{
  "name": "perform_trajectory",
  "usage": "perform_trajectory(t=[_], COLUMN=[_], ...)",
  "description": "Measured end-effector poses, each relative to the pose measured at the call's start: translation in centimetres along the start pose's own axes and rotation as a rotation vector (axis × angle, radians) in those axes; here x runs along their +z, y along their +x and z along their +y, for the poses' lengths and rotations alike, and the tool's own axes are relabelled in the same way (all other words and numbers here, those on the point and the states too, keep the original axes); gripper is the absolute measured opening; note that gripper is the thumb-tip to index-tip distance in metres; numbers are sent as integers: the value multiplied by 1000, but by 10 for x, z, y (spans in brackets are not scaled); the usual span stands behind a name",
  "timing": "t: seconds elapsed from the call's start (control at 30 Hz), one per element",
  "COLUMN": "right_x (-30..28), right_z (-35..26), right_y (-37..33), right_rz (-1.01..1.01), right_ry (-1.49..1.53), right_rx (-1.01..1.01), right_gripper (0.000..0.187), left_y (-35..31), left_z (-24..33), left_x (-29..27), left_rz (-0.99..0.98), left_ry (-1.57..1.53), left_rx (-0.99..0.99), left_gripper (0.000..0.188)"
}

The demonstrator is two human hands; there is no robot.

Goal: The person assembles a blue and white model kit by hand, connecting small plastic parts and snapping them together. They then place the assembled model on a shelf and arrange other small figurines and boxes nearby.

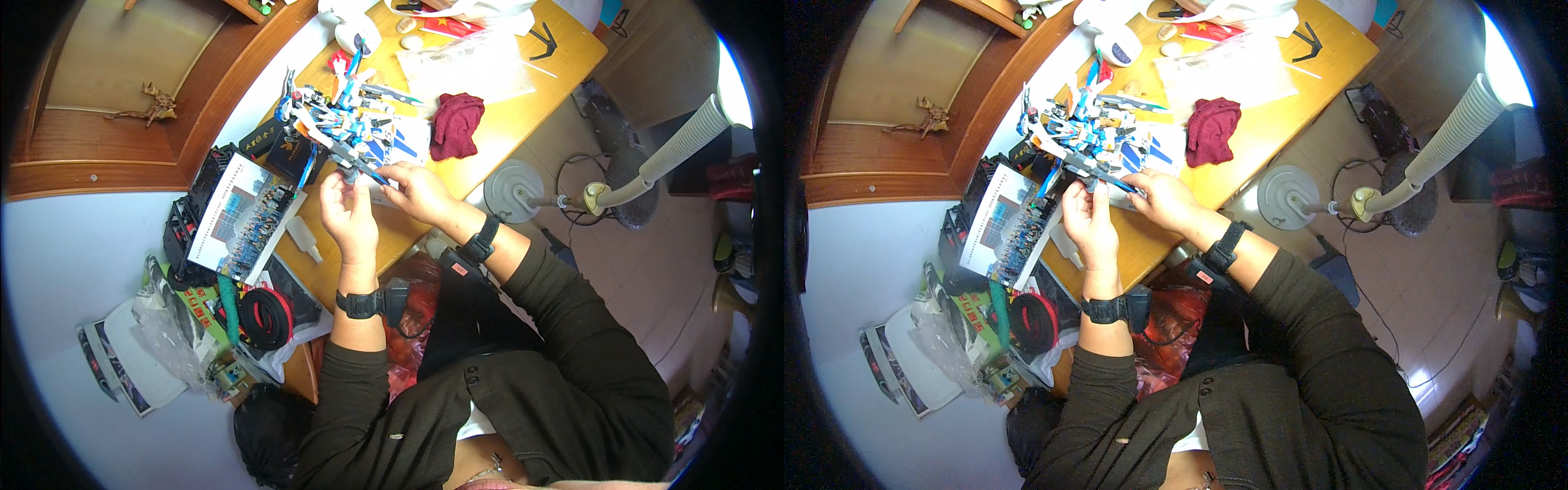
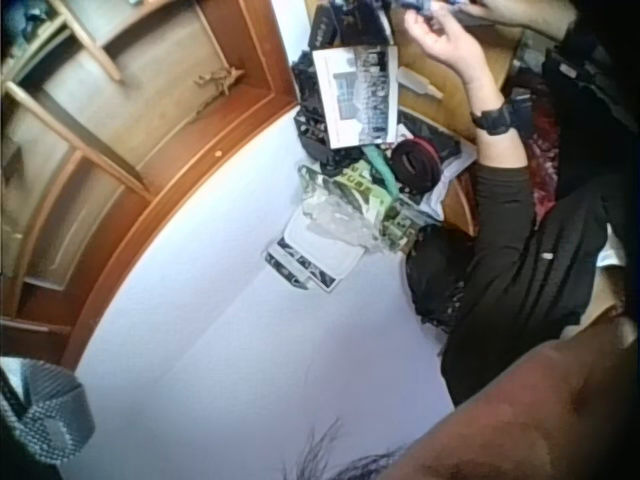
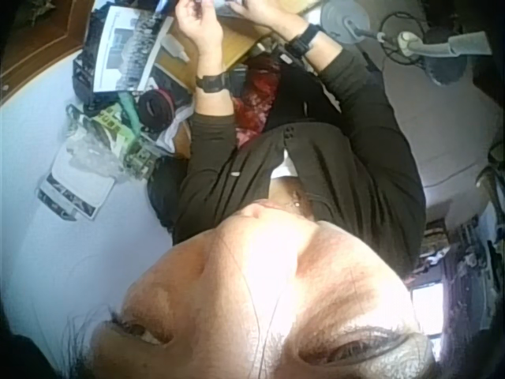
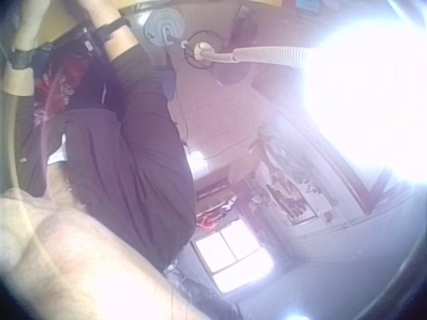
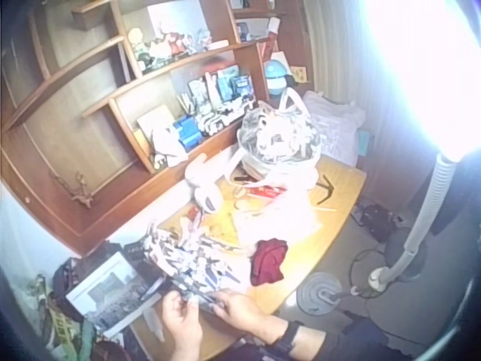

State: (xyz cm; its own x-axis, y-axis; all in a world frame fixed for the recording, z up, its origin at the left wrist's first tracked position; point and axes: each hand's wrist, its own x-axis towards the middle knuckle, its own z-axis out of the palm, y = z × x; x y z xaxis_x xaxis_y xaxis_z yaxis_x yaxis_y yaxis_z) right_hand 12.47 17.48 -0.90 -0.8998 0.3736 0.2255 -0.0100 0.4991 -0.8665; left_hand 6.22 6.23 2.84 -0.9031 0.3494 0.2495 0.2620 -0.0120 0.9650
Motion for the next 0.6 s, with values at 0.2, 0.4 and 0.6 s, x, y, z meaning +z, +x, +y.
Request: perform_trajectory(t=[0.2,0.4,0.6], right_x=[1,-5,-28], right_z=[0,-3,-9], right_y=[0,-1,-1], right_rz=[101,97,153], right_ry=[55,113,167], right_rx=[-77,-52,-69], right_gripper=[26,24,24], left_y=[1,-2,2], left_z=[4,10,21], left_x=[-1,1,10], left_rz=[-30,-52,-140], left_ry=[18,-26,-40], left_rx=[41,69,142], left_gripper=[25,29,41])
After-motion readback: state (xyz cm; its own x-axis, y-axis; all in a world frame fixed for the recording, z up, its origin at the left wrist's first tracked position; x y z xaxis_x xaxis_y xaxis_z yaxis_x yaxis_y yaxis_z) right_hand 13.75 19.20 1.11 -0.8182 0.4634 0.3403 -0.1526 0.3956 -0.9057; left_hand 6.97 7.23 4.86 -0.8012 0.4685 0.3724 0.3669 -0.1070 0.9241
